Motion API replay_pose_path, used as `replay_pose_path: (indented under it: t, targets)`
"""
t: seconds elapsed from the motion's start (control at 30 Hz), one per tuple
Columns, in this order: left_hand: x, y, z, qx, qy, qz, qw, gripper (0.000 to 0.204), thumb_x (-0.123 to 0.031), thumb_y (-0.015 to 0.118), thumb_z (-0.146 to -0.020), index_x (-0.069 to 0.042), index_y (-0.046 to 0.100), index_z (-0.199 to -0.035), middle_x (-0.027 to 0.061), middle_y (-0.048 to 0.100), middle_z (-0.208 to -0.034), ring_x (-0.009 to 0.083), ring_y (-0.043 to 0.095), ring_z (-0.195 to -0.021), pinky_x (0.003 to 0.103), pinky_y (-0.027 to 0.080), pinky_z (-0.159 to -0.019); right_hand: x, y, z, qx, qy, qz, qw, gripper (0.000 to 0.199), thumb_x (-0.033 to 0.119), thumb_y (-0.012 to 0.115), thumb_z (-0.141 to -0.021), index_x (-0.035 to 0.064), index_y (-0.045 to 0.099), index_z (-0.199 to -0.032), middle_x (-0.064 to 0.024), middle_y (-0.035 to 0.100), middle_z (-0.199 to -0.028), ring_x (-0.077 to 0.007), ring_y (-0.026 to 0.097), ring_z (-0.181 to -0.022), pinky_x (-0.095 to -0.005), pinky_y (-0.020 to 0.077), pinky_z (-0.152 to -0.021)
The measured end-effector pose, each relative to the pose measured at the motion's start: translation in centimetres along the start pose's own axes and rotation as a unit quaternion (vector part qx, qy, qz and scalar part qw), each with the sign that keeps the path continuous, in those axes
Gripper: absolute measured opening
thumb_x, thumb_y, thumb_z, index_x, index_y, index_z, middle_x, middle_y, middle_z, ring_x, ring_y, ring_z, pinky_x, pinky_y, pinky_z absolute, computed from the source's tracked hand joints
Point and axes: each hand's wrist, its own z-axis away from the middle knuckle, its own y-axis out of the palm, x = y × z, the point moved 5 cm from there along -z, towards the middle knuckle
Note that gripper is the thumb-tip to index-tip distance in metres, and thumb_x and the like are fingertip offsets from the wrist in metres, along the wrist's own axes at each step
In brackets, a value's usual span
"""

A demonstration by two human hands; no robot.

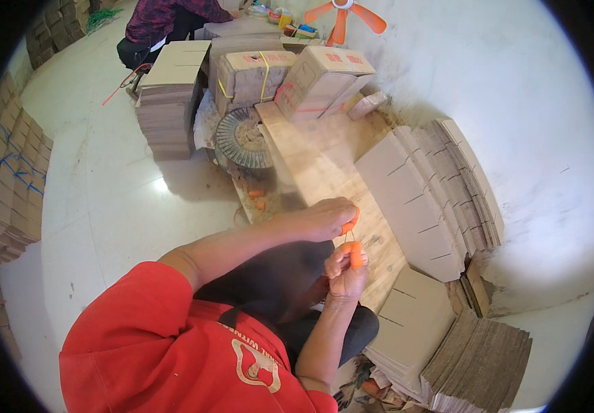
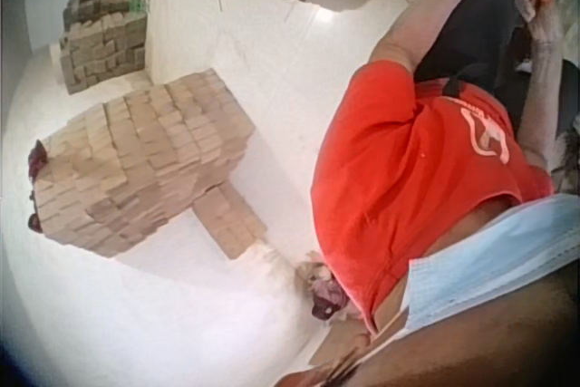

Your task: The person sits on the floor and assembles flat cardboard pieces into box shapes. They put on orange finger protectors, then fold and interlock the cardboard panels to form boxes.

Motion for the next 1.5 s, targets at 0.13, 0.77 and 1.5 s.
replay_pose_path:
  t: [0.13,0.77,1.5]
  targets:
    - [0.2,-1.5,0.6,-0.035,-0.020,0.286,0.957,0.032,-0.006,0.062,-0.082,-0.002,0.058,-0.113,0.0058,0.063,-0.105,0.0143,0.059,-0.098,0.027,0.046,-0.085,1.6,1.5,-0.8,-0.047,0.026,-0.147,0.988,0.033,0.030,0.046,-0.098,0.0050,0.058,-0.081,-0.0057,0.054,-0.060,-0.0116,0.037,-0.038,-0.0234,0.0271,-0.034]
    - [-7.8,-4.3,3.1,-0.128,0.242,0.020,0.962,0.054,0.004,0.072,-0.069,-0.004,0.057,-0.120,0.0075,0.066,-0.099,0.0231,0.063,-0.091,0.035,0.050,-0.081,1.7,7.3,1.7,0.084,-0.010,-0.253,0.964,0.045,0.033,0.030,-0.102,-0.0008,0.059,-0.095,-0.0027,0.048,-0.056,-0.0090,0.032,-0.031,-0.0238,0.0272,-0.028]
    - [-7.7,-4.8,2.6,-0.003,0.284,0.092,0.954,0.074,-0.003,0.067,-0.078,-0.006,0.030,-0.142,0.0077,0.066,-0.081,0.0291,0.060,-0.074,0.034,0.048,-0.068,-0.1,8.1,2.4,0.121,-0.048,-0.269,0.955,0.041,0.031,0.033,-0.102,-0.0012,0.057,-0.091,0.0003,0.042,-0.048,-0.0061,0.035,-0.027,-0.0193,0.0309,-0.025]
